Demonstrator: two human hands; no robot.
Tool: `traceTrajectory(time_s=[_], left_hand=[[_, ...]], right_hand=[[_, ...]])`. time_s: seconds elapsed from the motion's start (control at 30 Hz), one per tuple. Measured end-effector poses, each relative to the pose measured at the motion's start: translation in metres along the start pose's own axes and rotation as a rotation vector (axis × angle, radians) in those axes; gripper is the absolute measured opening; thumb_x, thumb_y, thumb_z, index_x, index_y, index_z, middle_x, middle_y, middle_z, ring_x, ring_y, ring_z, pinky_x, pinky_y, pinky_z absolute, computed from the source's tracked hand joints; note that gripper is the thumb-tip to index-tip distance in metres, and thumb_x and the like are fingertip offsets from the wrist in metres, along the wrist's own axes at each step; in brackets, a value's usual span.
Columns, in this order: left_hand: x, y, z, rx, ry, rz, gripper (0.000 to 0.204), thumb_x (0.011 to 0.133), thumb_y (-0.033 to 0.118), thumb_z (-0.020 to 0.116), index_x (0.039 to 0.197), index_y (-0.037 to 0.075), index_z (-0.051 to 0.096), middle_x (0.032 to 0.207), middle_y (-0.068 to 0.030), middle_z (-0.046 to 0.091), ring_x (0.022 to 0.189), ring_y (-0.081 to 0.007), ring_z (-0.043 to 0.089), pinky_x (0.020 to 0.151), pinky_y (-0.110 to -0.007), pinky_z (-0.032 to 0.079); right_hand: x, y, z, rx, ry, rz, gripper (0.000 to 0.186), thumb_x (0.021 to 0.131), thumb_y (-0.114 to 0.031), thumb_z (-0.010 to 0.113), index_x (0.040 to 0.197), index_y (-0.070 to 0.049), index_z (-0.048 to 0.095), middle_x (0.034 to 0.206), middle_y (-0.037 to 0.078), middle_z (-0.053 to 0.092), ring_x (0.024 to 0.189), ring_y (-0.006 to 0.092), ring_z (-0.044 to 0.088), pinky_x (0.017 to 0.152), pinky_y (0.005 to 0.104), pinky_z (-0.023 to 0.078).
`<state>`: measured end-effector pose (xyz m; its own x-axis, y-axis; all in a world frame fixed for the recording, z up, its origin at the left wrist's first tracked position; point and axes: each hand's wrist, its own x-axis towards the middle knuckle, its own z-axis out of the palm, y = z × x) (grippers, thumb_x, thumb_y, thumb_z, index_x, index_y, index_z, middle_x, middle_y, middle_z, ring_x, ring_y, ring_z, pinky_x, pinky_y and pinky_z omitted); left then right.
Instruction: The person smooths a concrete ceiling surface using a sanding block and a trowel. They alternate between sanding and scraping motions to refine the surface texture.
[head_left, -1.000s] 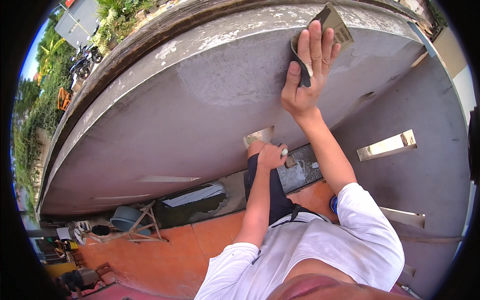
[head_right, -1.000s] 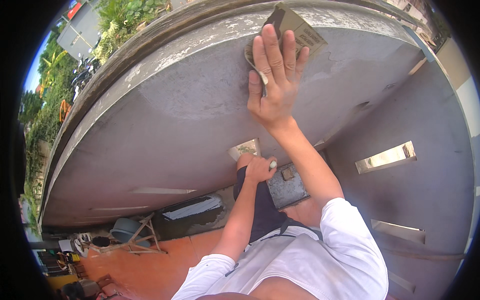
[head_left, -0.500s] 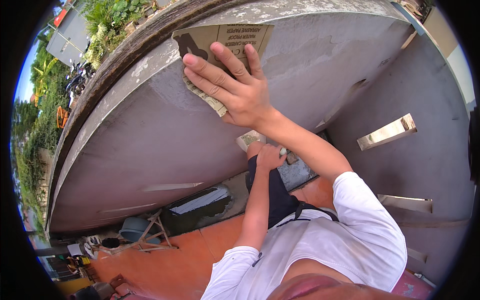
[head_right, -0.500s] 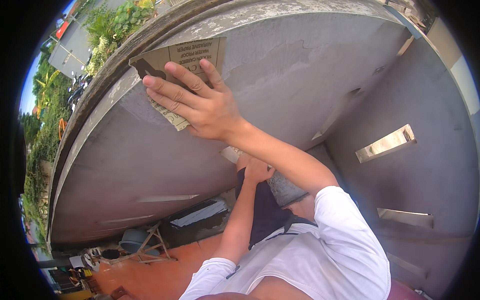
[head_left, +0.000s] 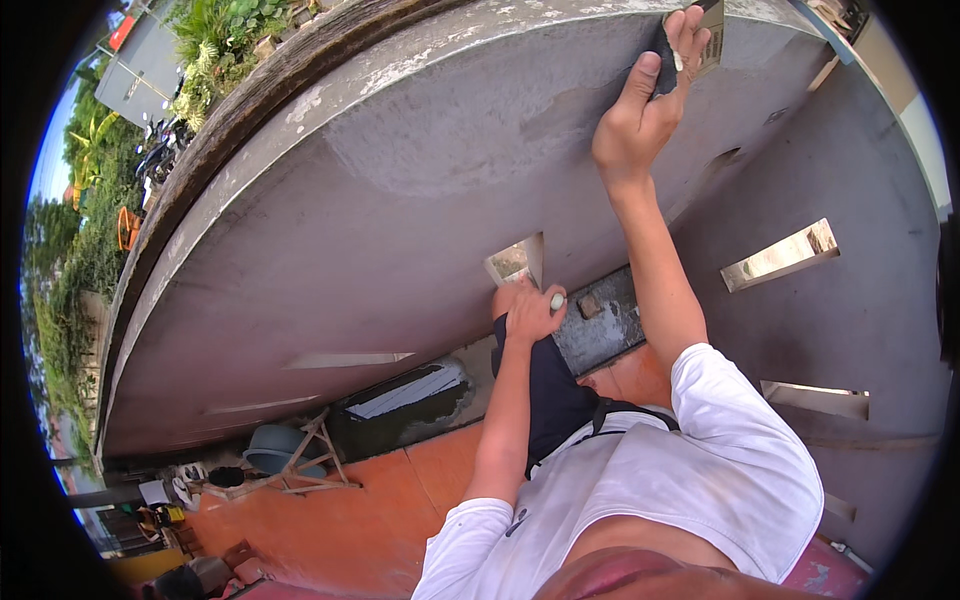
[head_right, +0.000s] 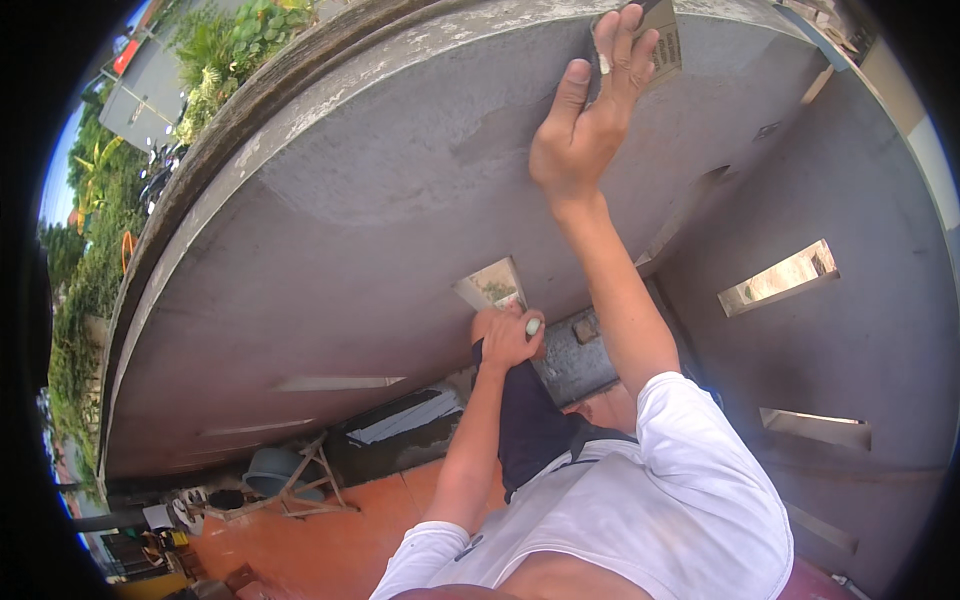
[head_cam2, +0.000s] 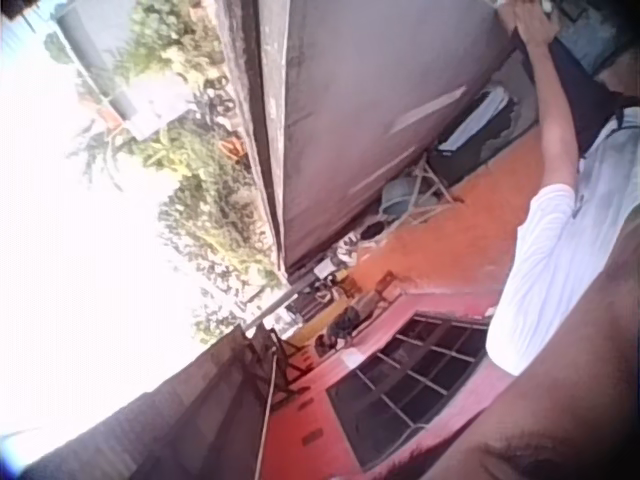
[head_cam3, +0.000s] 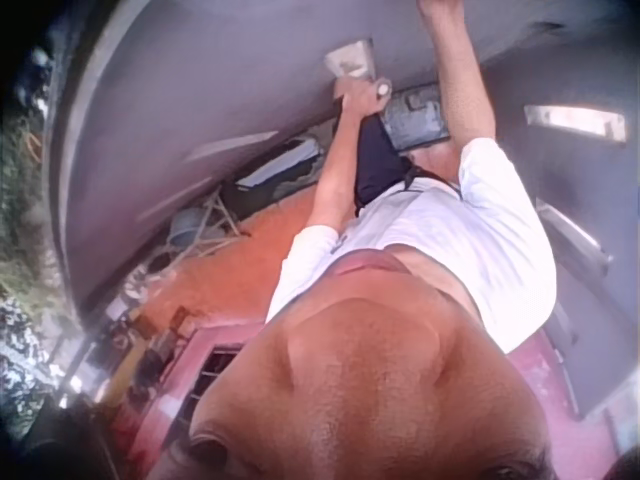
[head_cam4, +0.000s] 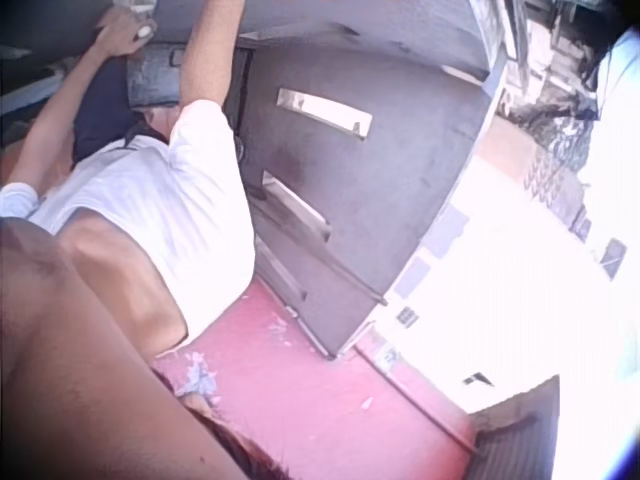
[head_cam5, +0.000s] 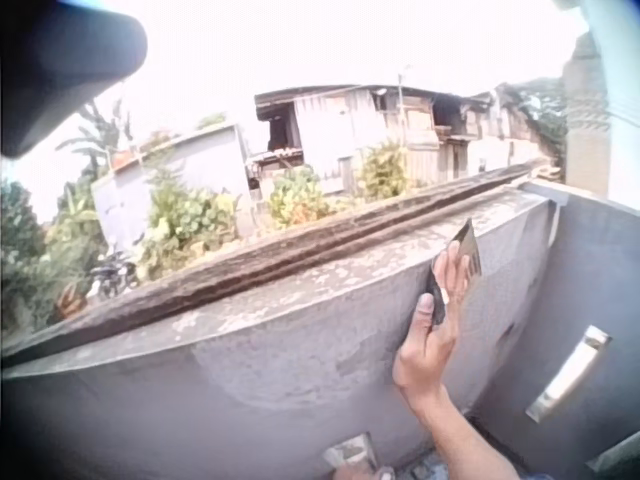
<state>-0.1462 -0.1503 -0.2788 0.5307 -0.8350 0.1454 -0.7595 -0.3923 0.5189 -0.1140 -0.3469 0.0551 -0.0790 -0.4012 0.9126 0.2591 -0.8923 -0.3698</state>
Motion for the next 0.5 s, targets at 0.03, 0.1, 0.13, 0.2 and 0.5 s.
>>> traceTrajectory(time_s=[0.03,0.1,0.13,0.2,0.5], left_hand=[[0.000,0.001,0.000,0.001,-0.017,-0.007,0.023,0.087,0.032,0.070,0.104,0.017,0.072,0.094,-0.0225,0.069,0.088,-0.0397,0.068,0.082,-0.050,0.053],[-0.003,0.003,0.005,-0.052,0.058,0.007,0.026,0.086,0.032,0.070,0.105,0.014,0.071,0.094,-0.0237,0.070,0.092,-0.0421,0.067,0.092,-0.052,0.049],[-0.004,0.003,0.016,-0.108,0.153,0.028,0.025,0.086,0.030,0.069,0.104,0.013,0.070,0.091,-0.0250,0.070,0.094,-0.0444,0.067,0.101,-0.053,0.046],[-0.004,0.005,0.020,-0.168,0.225,0.047,0.025,0.086,0.028,0.069,0.104,0.011,0.069,0.095,-0.0281,0.069,0.099,-0.0468,0.066,0.109,-0.055,0.043],[-0.029,-0.014,0.004,-0.038,0.193,-0.017,0.027,0.087,0.031,0.068,0.103,0.009,0.072,0.084,-0.0196,0.069,0.083,-0.0405,0.066,0.079,-0.051,0.051]], right_hand=[[-0.015,-0.026,0.014,0.019,-0.042,-0.053,0.047,0.110,-0.019,0.041,0.154,-0.003,0.046,0.164,0.012,0.041,0.157,0.0355,0.024,0.127,0.0522,0.009],[-0.045,-0.080,0.038,0.048,-0.242,-0.136,0.052,0.099,-0.013,0.052,0.151,-0.009,0.053,0.165,0.006,0.040,0.159,0.0365,0.017,0.128,0.0542,0.002],[-0.058,-0.105,0.047,0.036,-0.364,-0.196,0.053,0.098,-0.012,0.053,0.150,-0.008,0.054,0.164,0.006,0.042,0.159,0.0362,0.016,0.128,0.0520,0.001],[-0.076,-0.126,0.065,0.039,-0.360,-0.216,0.074,0.077,-0.008,0.060,0.150,-0.015,0.055,0.165,-0.002,0.040,0.159,0.0339,0.019,0.129,0.0526,0.002],[-0.040,-0.020,0.021,0.008,-0.119,-0.104,0.066,0.086,-0.008,0.057,0.151,-0.015,0.054,0.165,0.001,0.040,0.160,0.0331,0.015,0.128,0.0539,0.004]])
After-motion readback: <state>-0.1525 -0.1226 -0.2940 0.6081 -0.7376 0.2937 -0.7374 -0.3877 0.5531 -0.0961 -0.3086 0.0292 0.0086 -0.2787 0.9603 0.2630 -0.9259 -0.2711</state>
